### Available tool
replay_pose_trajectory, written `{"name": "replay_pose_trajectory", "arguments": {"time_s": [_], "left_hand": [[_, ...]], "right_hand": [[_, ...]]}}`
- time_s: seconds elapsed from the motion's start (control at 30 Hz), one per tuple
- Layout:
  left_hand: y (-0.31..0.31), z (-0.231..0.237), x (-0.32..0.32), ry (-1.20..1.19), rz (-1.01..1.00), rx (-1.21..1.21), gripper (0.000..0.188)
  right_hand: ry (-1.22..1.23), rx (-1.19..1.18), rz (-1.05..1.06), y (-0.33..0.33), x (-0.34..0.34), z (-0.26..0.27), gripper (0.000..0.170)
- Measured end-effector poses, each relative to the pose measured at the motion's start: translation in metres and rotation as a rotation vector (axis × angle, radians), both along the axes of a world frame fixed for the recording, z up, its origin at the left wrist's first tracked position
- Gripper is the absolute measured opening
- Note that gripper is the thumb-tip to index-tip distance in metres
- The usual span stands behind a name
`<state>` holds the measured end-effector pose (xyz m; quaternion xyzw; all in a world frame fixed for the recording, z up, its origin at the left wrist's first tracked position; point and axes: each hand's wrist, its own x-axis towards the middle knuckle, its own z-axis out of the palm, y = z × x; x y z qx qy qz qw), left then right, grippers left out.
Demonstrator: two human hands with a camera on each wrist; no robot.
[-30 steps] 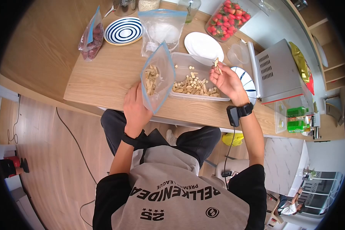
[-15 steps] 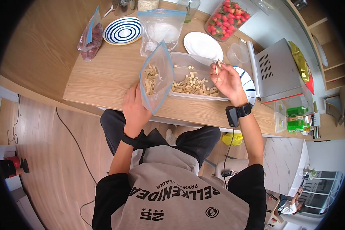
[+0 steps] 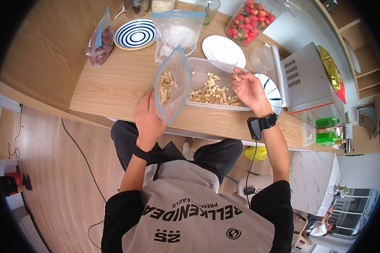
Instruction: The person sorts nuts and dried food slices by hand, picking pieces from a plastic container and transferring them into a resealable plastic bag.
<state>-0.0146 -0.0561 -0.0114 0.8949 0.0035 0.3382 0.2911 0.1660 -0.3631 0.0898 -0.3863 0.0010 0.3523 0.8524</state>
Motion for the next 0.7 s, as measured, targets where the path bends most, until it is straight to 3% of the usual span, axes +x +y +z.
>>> {"name": "replay_pose_trajectory", "arguments": {"time_s": [0.2,0.43,0.7], "left_hand": [[-0.001,0.004,-0.001,-0.015,0.003,0.011,0.069],[-0.002,0.002,0.000,-0.042,0.002,-0.033,0.063],[-0.002,0.005,-0.001,-0.040,0.029,0.037,0.070]], "right_hand": [[-0.053,-0.250,-0.047,0.008,-0.006,0.007,0.048],[-0.017,-0.197,-0.001,0.002,0.003,0.003,0.043],[-0.110,-0.423,0.044,0.005,0.002,0.009,0.029]]}}
